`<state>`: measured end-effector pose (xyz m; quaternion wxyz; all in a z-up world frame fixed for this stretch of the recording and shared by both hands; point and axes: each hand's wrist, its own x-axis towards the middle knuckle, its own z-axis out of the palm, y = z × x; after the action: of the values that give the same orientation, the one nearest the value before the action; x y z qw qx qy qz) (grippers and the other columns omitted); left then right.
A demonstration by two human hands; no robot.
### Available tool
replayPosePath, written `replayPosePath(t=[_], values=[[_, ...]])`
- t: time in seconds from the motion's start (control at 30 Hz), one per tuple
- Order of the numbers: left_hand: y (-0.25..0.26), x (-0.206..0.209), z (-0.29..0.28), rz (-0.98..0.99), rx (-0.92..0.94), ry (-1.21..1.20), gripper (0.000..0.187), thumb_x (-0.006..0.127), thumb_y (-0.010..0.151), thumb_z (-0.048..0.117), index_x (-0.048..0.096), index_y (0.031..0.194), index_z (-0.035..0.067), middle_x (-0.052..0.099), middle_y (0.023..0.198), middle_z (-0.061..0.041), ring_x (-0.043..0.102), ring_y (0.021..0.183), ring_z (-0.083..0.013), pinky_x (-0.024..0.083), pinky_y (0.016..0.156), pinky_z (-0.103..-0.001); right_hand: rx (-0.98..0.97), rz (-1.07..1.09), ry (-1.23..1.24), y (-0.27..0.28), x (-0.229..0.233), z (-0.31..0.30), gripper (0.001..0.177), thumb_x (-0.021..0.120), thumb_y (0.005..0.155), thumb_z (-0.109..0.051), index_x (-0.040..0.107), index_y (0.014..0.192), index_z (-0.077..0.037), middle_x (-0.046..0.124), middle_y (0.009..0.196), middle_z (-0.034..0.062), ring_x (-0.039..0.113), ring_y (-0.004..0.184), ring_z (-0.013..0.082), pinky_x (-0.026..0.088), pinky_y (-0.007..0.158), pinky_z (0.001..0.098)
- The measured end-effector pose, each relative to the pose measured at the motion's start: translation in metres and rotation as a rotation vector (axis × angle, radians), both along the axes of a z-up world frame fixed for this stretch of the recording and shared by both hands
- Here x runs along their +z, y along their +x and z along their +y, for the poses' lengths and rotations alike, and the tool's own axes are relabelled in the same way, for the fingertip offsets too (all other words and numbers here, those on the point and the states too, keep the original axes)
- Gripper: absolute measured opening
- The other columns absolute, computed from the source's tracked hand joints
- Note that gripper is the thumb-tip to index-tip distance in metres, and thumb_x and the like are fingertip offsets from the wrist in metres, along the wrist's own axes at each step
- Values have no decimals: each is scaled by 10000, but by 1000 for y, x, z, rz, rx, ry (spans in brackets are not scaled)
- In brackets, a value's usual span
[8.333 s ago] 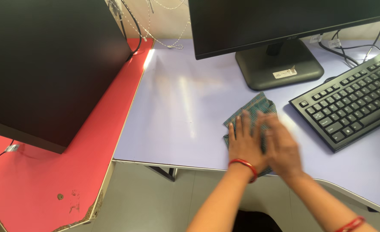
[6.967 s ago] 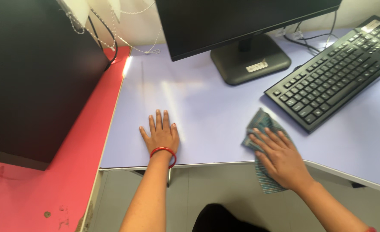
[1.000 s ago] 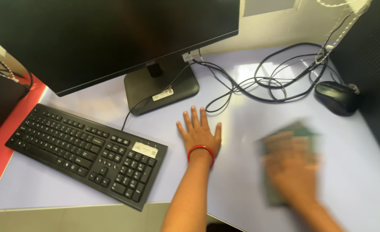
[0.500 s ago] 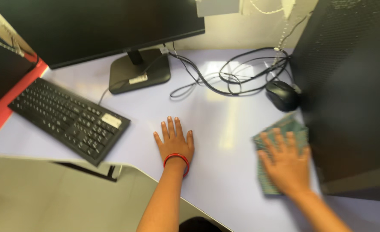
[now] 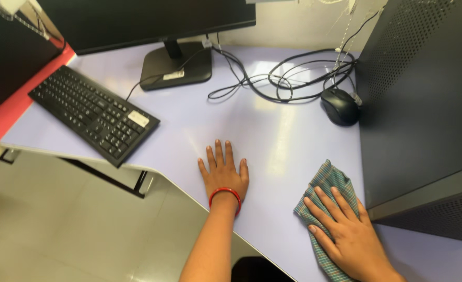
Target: The person wipes the surface of a light purple desk with a cloth, moving around a keyboard and monitor. They then proceed to clean a yellow desk and a pink desk in the same manner, wiping around computer peripherals.
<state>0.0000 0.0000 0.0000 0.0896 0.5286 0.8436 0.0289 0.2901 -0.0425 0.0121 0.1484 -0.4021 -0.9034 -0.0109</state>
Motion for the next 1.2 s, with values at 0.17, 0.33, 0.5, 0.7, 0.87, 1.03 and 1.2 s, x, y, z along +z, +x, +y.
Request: replayPosePath(t=[0.17, 0.33, 0.5, 0.7, 0.87, 1.03, 1.2], values=[[1, -2, -1, 24, -12, 79, 698, 303, 990, 510, 202, 1595, 178, 123, 1680, -71, 84, 1534, -316, 43, 1205, -557, 159, 27, -16, -36, -3, -7, 583, 450, 961, -491, 464, 1501, -272, 366, 1594, 65, 264, 1476, 318, 145, 1180, 543], [-29, 12, 1, -37, -178, -53, 721, 386, 987, 568, 323, 1601, 196, 322, 1650, -70, 283, 1496, -323, 211, 1195, -512, 3, -38, -69, -51, -10, 50, 581, 469, 935, -498, 478, 1488, -318, 367, 1612, 39, 294, 1480, 337, 183, 1136, 611], [-78, 8, 2, -90, -350, 57, 636, 409, 973, 572, 395, 1562, 332, 326, 1642, -43, 213, 1533, -303, 127, 1240, -502, -352, -40, -20, -84, -29, 97, 574, 441, 1014, -500, 455, 1548, -291, 374, 1628, 103, 298, 1480, 390, 174, 1128, 685], [-84, 0, 7, -51, -319, 111, 759, 450, 941, 623, 310, 1579, 238, 184, 1678, -49, 109, 1546, -243, 37, 1230, -518, -22, -31, -117, -126, -37, 128, 552, 465, 1004, -525, 483, 1524, -341, 365, 1636, 80, 277, 1510, 363, 158, 1166, 665], [-86, -1, 9, -77, -290, 92, 748, 436, 958, 610, 283, 1584, 230, 155, 1683, -50, 100, 1550, -234, 34, 1227, -520, -325, 64, -121, -89, -43, 205, 556, 429, 1046, -519, 443, 1563, -314, 344, 1676, 89, 268, 1537, 362, 177, 1150, 684], [-89, -7, 10, -101, -303, 111, 602, 362, 1029, 443, 287, 1587, 232, 166, 1686, -46, 106, 1552, -235, 33, 1228, -531, -301, -29, -26, -121, -52, 205, 570, 440, 1032, -518, 448, 1568, -326, 359, 1643, 134, 280, 1491, 417, 204, 1092, 720], [-89, -15, 11, -92, -307, 124, 561, 358, 1034, 344, 309, 1584, 244, 180, 1692, -46, 126, 1557, -233, 44, 1228, -544, -41, -58, -85, -193, -33, 116, 584, 474, 968, -552, 464, 1518, -356, 385, 1608, 87, 308, 1471, 400, 207, 1111, 706]])
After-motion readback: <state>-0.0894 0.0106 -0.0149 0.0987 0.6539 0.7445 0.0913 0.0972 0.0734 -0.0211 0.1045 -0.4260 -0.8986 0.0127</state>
